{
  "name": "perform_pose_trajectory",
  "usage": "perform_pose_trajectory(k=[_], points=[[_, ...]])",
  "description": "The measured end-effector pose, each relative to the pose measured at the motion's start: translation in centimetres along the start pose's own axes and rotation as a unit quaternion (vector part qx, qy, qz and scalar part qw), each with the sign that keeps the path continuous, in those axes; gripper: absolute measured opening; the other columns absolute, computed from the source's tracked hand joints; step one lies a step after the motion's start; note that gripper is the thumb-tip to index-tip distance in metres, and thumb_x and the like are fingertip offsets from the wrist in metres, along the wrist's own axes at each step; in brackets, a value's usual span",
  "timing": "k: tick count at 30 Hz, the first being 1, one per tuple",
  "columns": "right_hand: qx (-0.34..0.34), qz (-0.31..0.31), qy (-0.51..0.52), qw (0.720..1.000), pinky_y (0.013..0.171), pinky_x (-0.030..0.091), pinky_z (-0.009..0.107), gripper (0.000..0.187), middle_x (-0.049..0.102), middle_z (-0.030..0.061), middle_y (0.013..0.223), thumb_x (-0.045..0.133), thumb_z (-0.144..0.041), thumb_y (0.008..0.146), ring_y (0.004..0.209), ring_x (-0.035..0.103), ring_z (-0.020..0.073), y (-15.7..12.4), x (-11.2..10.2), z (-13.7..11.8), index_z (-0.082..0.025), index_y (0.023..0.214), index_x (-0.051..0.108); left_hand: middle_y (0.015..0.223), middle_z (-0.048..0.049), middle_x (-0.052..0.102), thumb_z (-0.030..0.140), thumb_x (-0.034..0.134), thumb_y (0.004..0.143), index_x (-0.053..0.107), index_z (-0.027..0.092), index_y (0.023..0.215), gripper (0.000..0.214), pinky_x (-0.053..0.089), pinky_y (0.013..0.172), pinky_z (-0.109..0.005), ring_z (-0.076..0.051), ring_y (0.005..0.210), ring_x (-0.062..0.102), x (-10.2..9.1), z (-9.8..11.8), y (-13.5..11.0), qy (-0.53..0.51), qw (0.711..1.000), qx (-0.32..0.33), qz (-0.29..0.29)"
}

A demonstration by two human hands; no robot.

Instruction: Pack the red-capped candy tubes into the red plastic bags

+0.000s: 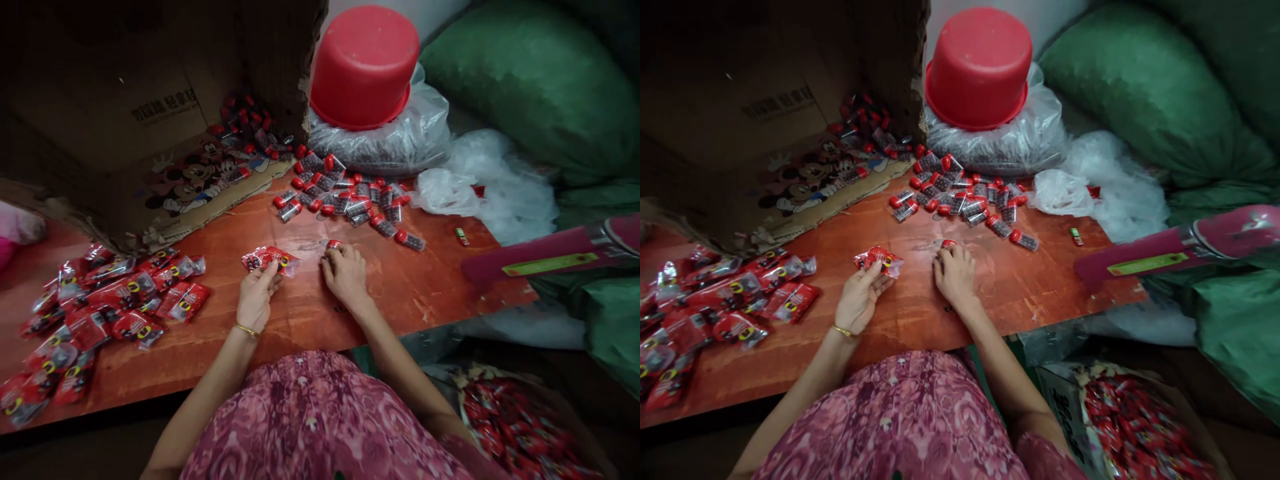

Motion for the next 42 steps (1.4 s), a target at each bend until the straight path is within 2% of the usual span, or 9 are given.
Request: perform_pose_trajectory(k=[5,10,14,17,22,28,32,38,42], points=[[0.055,0.058,0.014,0.997,0.080,0.036,0.042,0.045,0.054,0.0182,0.109,0.048,-0.043,0.080,0.100,0.045,0.0302,-1.6,-0.6,2.5,-0.010,0.110,0.053,0.064,0.0013,0.068,0.033,0.081,0.048,0.063,0.015,0.071,0.035,0.045,0.061,-0.020,-0.009,0.059,0.060,0.8,-0.8,-0.1,-0.002,0.999,-0.032,-0.027],[0.040,0.010,0.110,0.993,0.075,0.040,0.039,0.028,0.061,0.0128,0.093,0.046,-0.033,0.080,0.085,0.052,0.0253,-0.5,0.7,2.1,-0.014,0.098,0.057,0.064,0.0000,0.067,0.031,0.079,0.053,0.062,0.014,0.070,0.029,0.047,0.062,-0.021,-0.009,0.058,0.061,1.0,-0.8,-0.4,-0.003,0.998,-0.046,-0.046],[0.046,-0.006,0.354,0.934,0.061,0.044,0.029,0.020,0.059,0.0028,0.074,0.047,-0.034,0.079,0.063,0.053,0.0156,-1.1,-0.4,1.5,-0.018,0.090,0.053,0.065,-0.0005,0.067,0.030,0.077,0.057,0.062,0.014,0.072,0.027,0.047,0.062,-0.021,-0.010,0.060,0.061,0.5,-0.5,-0.5,-0.009,0.997,-0.060,-0.051],[0.030,-0.027,0.437,0.898,0.057,0.045,0.025,0.017,0.058,-0.0003,0.072,0.053,-0.032,0.077,0.059,0.053,0.0121,-2.4,-2.5,0.1,-0.019,0.088,0.054,0.068,-0.0018,0.068,0.031,0.076,0.060,0.063,0.013,0.075,0.027,0.048,0.064,-0.022,-0.011,0.062,0.062,0.7,-0.5,-0.5,0.007,0.995,-0.064,-0.071],[0.002,-0.063,0.442,0.895,0.052,0.045,0.024,0.014,0.060,-0.0001,0.069,0.056,-0.027,0.075,0.056,0.054,0.0118,-3.4,-4.4,-2.1,-0.019,0.087,0.058,0.070,-0.0024,0.069,0.036,0.077,0.055,0.064,0.014,0.072,0.031,0.047,0.065,-0.023,-0.011,0.063,0.062,1.6,-0.4,-0.6,0.039,0.992,-0.051,-0.106],[0.016,-0.073,0.460,0.885,0.049,0.045,0.024,0.014,0.062,0.0002,0.068,0.057,-0.027,0.074,0.058,0.055,0.0130,-3.3,-3.8,-2.6,-0.020,0.085,0.059,0.069,-0.0032,0.068,0.040,0.077,0.053,0.068,0.013,0.071,0.034,0.045,0.066,-0.023,-0.011,0.062,0.060,1.5,0.3,-1.1,0.088,0.991,-0.005,-0.102],[0.039,-0.066,0.480,0.874,0.046,0.042,0.022,0.016,0.060,0.0000,0.067,0.059,-0.029,0.073,0.055,0.054,0.0118,-3.5,-3.6,-2.6,-0.019,0.086,0.059,0.073,-0.0033,0.069,0.041,0.075,0.055,0.070,0.012,0.073,0.035,0.045,0.069,-0.023,-0.012,0.066,0.059,1.7,1.7,-1.2,0.113,0.986,0.074,-0.101],[0.070,-0.098,0.561,0.819,0.040,0.040,0.021,0.022,0.057,-0.0033,0.061,0.059,-0.036,0.074,0.041,0.046,0.0075,-4.0,-1.7,-3.5,-0.020,0.089,0.057,0.075,-0.0023,0.070,0.032,0.078,0.053,0.069,0.013,0.075,0.030,0.046,0.069,-0.023,-0.012,0.066,0.060,2.3,1.9,-1.3,0.098,0.984,0.110,-0.102],[0.094,-0.085,0.578,0.806,0.042,0.041,0.022,0.022,0.053,-0.0059,0.052,0.058,-0.037,0.076,0.039,0.048,0.0085,-4.0,-0.9,-3.5,-0.019,0.090,0.056,0.077,-0.0036,0.071,0.025,0.079,0.050,0.068,0.014,0.075,0.031,0.047,0.072,-0.026,-0.014,0.070,0.063,2.3,0.7,-1.2,0.075,0.988,0.092,-0.093]])
Point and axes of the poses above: each hand's wrist, its own y-axis towards the middle knuckle, its own x-axis out of the palm, z = x × y, the point moved 10 cm from there along y, towards the middle knuckle
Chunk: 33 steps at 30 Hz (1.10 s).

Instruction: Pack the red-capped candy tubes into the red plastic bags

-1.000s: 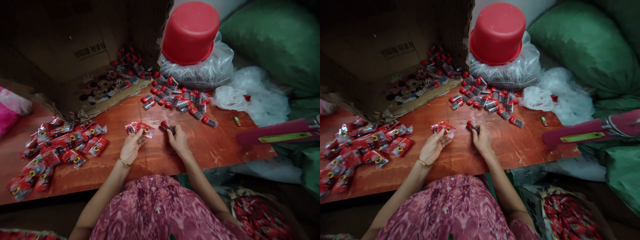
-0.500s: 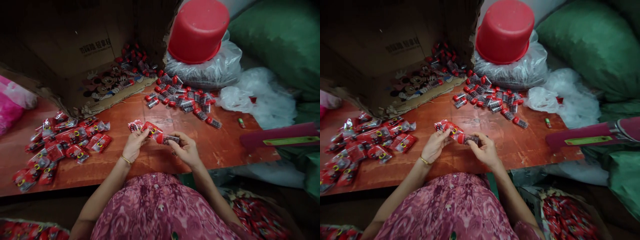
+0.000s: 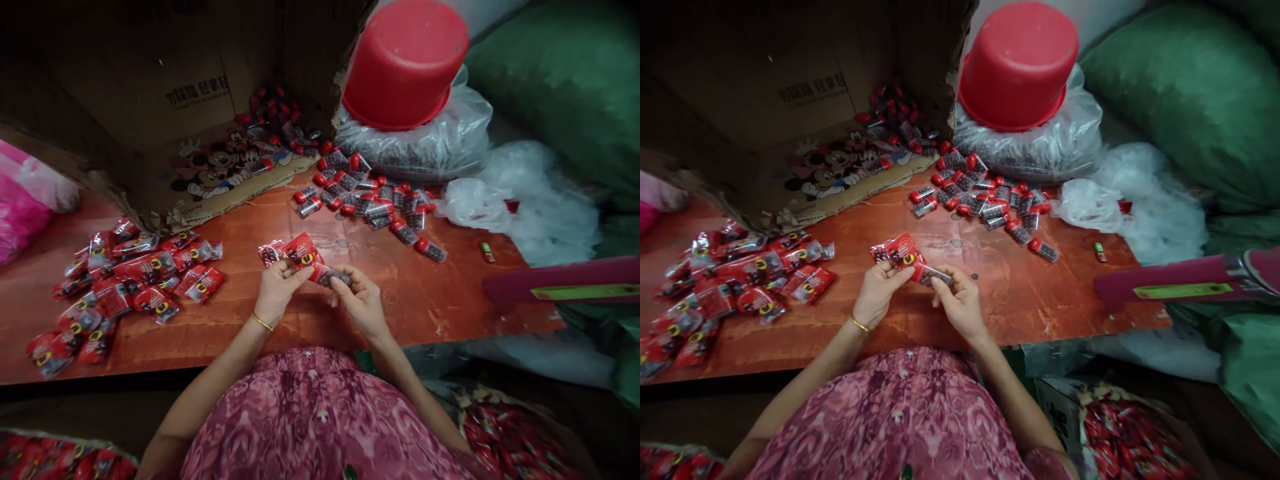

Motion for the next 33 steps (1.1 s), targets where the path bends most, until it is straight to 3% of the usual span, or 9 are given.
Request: perform_pose_trajectory(k=[3,8,10,13,19,24,28,33], points=[[-0.002,0.033,-0.001,0.999,0.043,0.042,0.022,0.021,0.052,-0.0066,0.051,0.056,-0.036,0.077,0.039,0.048,0.0080,0.1,-0.4,0.1,-0.019,0.090,0.054,0.077,-0.0043,0.070,0.023,0.080,0.047,0.067,0.013,0.073,0.031,0.048,0.073,-0.026,-0.016,0.072,0.063,-0.1,-1.1,-0.1,-0.010,1.000,-0.025,0.012],[0.020,-0.036,0.003,0.999,0.039,0.039,0.021,0.023,0.052,-0.0060,0.051,0.057,-0.038,0.075,0.037,0.046,0.0072,0.4,1.6,1.1,-0.018,0.087,0.055,0.068,-0.0008,0.066,0.029,0.079,0.051,0.064,0.013,0.070,0.029,0.046,0.068,-0.023,-0.011,0.065,0.060,-0.5,-1.4,0.1,-0.065,0.997,-0.029,0.039],[0.023,-0.022,0.012,0.999,0.039,0.039,0.020,0.023,0.052,-0.0063,0.051,0.057,-0.039,0.075,0.037,0.046,0.0069,0.6,2.0,1.4,-0.018,0.087,0.054,0.065,0.0001,0.064,0.030,0.079,0.051,0.064,0.013,0.070,0.029,0.046,0.063,-0.022,-0.010,0.062,0.059,-0.5,-1.5,0.3,-0.074,0.996,-0.034,0.047],[0.021,0.008,0.029,0.999,0.039,0.040,0.019,0.025,0.052,-0.0066,0.053,0.058,-0.040,0.074,0.037,0.046,0.0061,0.8,2.5,1.6,-0.019,0.087,0.053,0.065,-0.0003,0.064,0.032,0.079,0.050,0.063,0.013,0.073,0.034,0.044,0.054,-0.021,-0.011,0.059,0.057,-0.1,-1.9,0.5,-0.102,0.993,-0.051,0.042],[0.032,-0.003,0.046,0.998,0.042,0.041,0.019,0.025,0.052,-0.0070,0.053,0.058,-0.039,0.074,0.039,0.047,0.0061,1.0,3.6,1.9,-0.018,0.088,0.053,0.076,-0.0019,0.066,0.036,0.078,0.051,0.061,0.015,0.080,0.040,0.035,0.036,-0.020,-0.011,0.052,0.053,0.6,-2.3,0.4,-0.131,0.989,-0.062,0.010],[0.051,-0.062,0.063,0.995,0.047,0.045,0.021,0.029,0.058,-0.0044,0.064,0.062,-0.044,0.072,0.044,0.054,0.0070,1.4,4.0,2.3,-0.019,0.085,0.053,0.068,-0.0011,0.063,0.029,0.078,0.052,0.064,0.013,0.076,0.031,0.041,0.048,-0.020,-0.012,0.061,0.055,0.2,-1.8,1.0,-0.088,0.994,-0.061,-0.030],[0.059,-0.113,0.082,0.988,0.057,0.050,0.025,0.033,0.063,-0.0017,0.074,0.063,-0.045,0.071,0.051,0.061,0.0099,1.2,4.6,2.4,-0.020,0.090,0.054,0.071,-0.0023,0.065,0.024,0.078,0.052,0.065,0.013,0.074,0.028,0.044,0.061,-0.022,-0.012,0.068,0.057,-0.5,-1.7,1.0,-0.100,0.991,-0.081,-0.021],[0.039,-0.088,0.054,0.994,0.048,0.047,0.023,0.030,0.057,-0.0054,0.055,0.064,-0.046,0.069,0.045,0.056,0.0105,1.4,4.3,2.8,-0.020,0.078,0.051,0.063,0.0011,0.061,0.031,0.079,0.053,0.065,0.014,0.074,0.030,0.036,0.047,-0.020,-0.009,0.054,0.051,0.8,-2.9,-0.1,-0.131,0.981,-0.126,-0.064]])
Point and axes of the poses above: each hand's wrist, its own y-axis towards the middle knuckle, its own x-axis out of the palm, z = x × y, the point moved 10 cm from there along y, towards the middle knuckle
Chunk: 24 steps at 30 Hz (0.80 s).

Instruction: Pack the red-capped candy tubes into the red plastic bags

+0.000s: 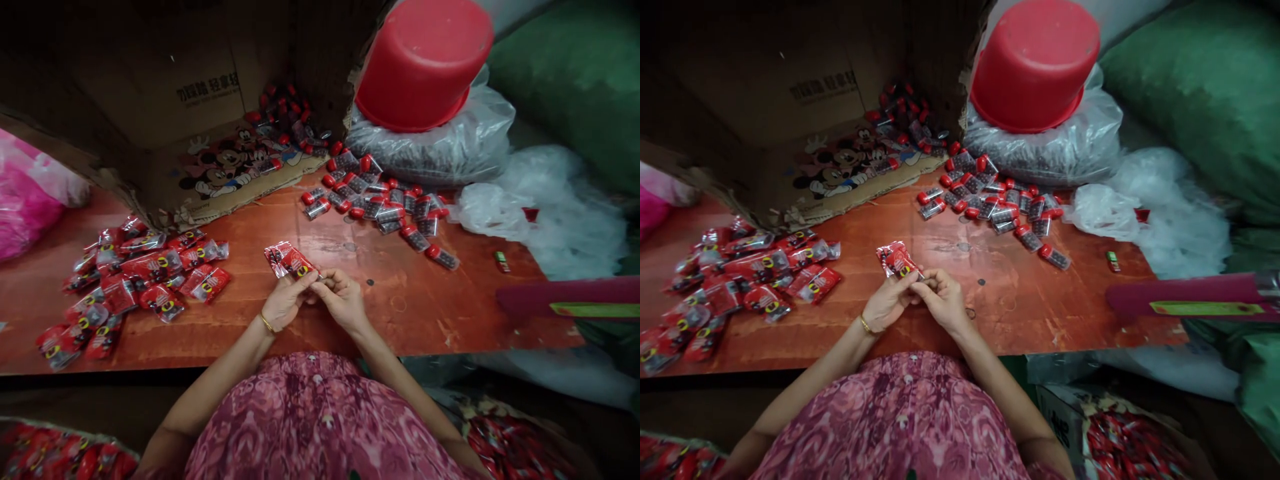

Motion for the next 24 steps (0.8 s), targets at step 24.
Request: perform_pose_trajectory(k=[24], points=[[-0.051,0.230,-0.655,0.718,0.093,0.029,0.054,0.029,0.061,0.0145,0.108,0.039,-0.021,0.083,0.110,0.044,0.0321,4.3,-17.9,-3.5,-0.014,0.106,0.055,0.095,-0.0102,0.067,0.047,0.039,0.085,0.060,0.013,0.087,0.040,0.047,0.087,-0.032,-0.016,0.092,0.063,-9.3,9.6,-2.0,-0.044,0.956,0.132,0.259]])
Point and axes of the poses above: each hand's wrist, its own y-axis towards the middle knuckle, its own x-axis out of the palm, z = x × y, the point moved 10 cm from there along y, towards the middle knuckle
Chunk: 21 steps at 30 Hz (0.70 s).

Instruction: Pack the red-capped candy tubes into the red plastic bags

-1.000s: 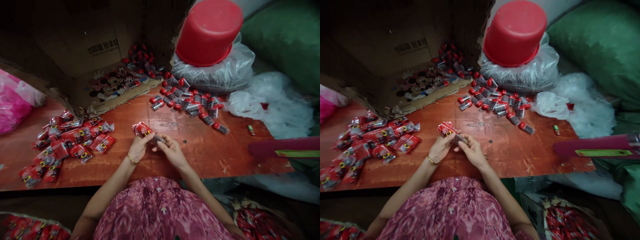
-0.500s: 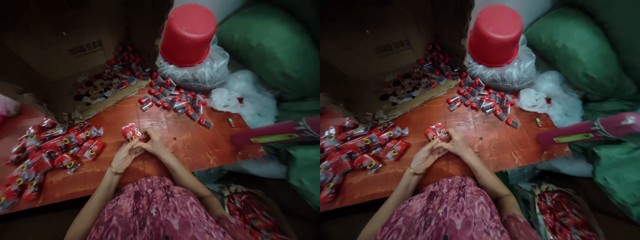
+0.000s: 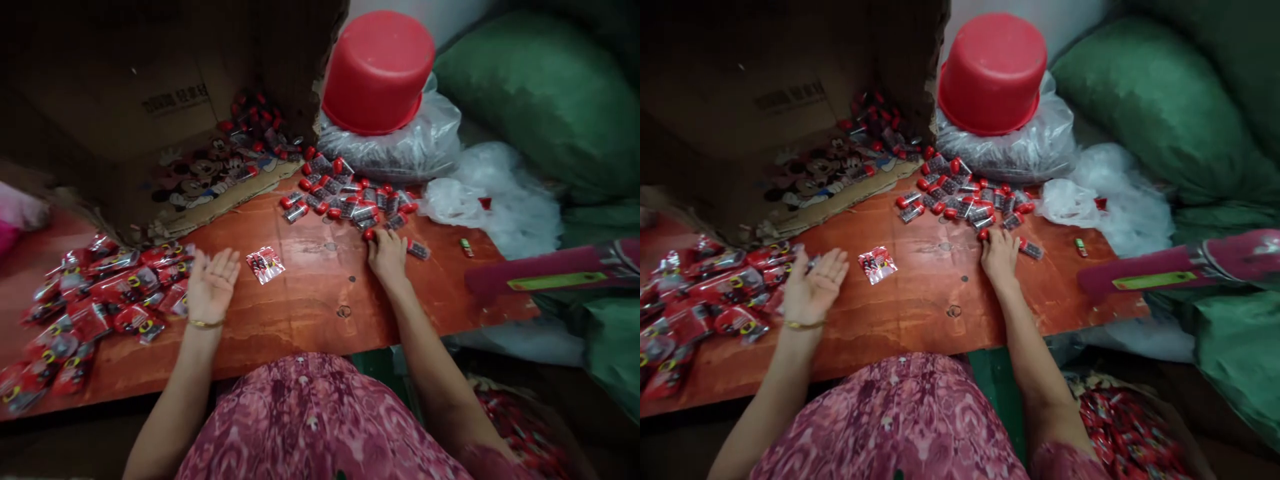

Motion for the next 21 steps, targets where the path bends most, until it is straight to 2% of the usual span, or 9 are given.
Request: perform_pose_trajectory(k=[2,3,4,5,7,8,10,14,21], points=[[-0.065,-0.005,0.027,0.998,0.097,0.026,0.056,0.030,0.060,0.0121,0.112,0.039,-0.023,0.084,0.114,0.043,0.0309,-2.2,0.6,-2.8,-0.016,0.109,0.054,0.104,-0.0116,0.065,0.046,0.050,0.079,0.062,0.015,0.092,0.036,0.044,0.091,-0.038,-0.021,0.099,0.061,1.0,-0.4,0.1,0.142,0.986,0.081,-0.020],[-0.094,-0.006,0.043,0.995,0.098,0.025,0.055,0.031,0.059,0.0112,0.115,0.039,-0.024,0.084,0.116,0.042,0.0303,-3.3,0.8,-4.2,-0.017,0.111,0.053,0.108,-0.0118,0.064,0.046,0.057,0.074,0.063,0.016,0.094,0.036,0.041,0.094,-0.041,-0.024,0.105,0.058,1.7,0.2,0.0,0.249,0.955,0.156,-0.026],[-0.119,-0.005,0.058,0.991,0.099,0.026,0.055,0.032,0.058,0.0109,0.118,0.040,-0.026,0.084,0.118,0.041,0.0299,-4.3,0.8,-5.5,-0.017,0.113,0.052,0.114,-0.0118,0.062,0.045,0.062,0.069,0.065,0.018,0.095,0.037,0.036,0.098,-0.044,-0.027,0.113,0.052,2.7,0.6,-0.3,0.364,0.901,0.231,-0.038],[-0.137,-0.001,0.070,0.988,0.099,0.027,0.054,0.033,0.057,0.0115,0.120,0.042,-0.029,0.084,0.120,0.040,0.0299,-5.1,0.8,-6.5,-0.017,0.114,0.051,0.120,-0.0113,0.059,0.044,0.066,0.066,0.066,0.020,0.096,0.038,0.031,0.102,-0.047,-0.029,0.121,0.044,3.9,0.7,-0.7,0.472,0.829,0.294,-0.053],[-0.155,0.017,0.087,0.984,0.100,0.028,0.053,0.038,0.054,0.0141,0.123,0.046,-0.034,0.083,0.122,0.038,0.0308,-6.1,0.6,-7.7,-0.015,0.115,0.051,0.129,-0.0104,0.051,0.043,0.067,0.066,0.068,0.023,0.098,0.037,0.022,0.105,-0.051,-0.032,0.129,0.032,5.8,-0.4,-1.1,0.635,0.680,0.356,-0.088],[-0.156,0.029,0.094,0.983,0.100,0.028,0.052,0.040,0.053,0.0152,0.124,0.048,-0.036,0.082,0.123,0.038,0.0313,-6.4,0.5,-7.9,-0.014,0.114,0.052,0.132,-0.0104,0.048,0.044,0.064,0.070,0.067,0.024,0.100,0.037,0.021,0.105,-0.052,-0.033,0.130,0.029,6.2,-1.1,-1.1,0.684,0.625,0.361,-0.102],[-0.154,0.050,0.109,0.981,0.099,0.030,0.051,0.040,0.053,0.0162,0.123,0.050,-0.038,0.080,0.123,0.039,0.0316,-6.5,0.2,-8.2,-0.013,0.112,0.054,0.134,-0.0115,0.046,0.044,0.055,0.077,0.066,0.024,0.105,0.036,0.025,0.103,-0.051,-0.033,0.129,0.031,6.8,-2.4,-0.9,0.738,0.563,0.353,-0.113],[-0.156,0.072,0.133,0.976,0.098,0.031,0.051,0.033,0.056,0.0157,0.118,0.051,-0.036,0.080,0.121,0.042,0.0309,-6.3,-0.3,-8.6,-0.014,0.104,0.059,0.134,-0.0105,0.046,0.042,0.043,0.084,0.063,0.026,0.110,0.036,0.028,0.102,-0.047,-0.030,0.128,0.034,8.3,-4.1,-1.3,0.759,0.533,0.365,-0.085],[-0.165,0.108,0.183,0.963,0.097,0.032,0.049,0.019,0.062,0.0127,0.111,0.051,-0.027,0.081,0.115,0.048,0.0268,-7.0,-2.6,-10.3,-0.017,0.093,0.062,0.133,-0.0078,0.048,0.038,0.036,0.087,0.064,0.026,0.108,0.037,0.028,0.103,-0.046,-0.028,0.128,0.035,10.1,-5.7,-1.5,0.751,0.544,0.359,-0.109]])
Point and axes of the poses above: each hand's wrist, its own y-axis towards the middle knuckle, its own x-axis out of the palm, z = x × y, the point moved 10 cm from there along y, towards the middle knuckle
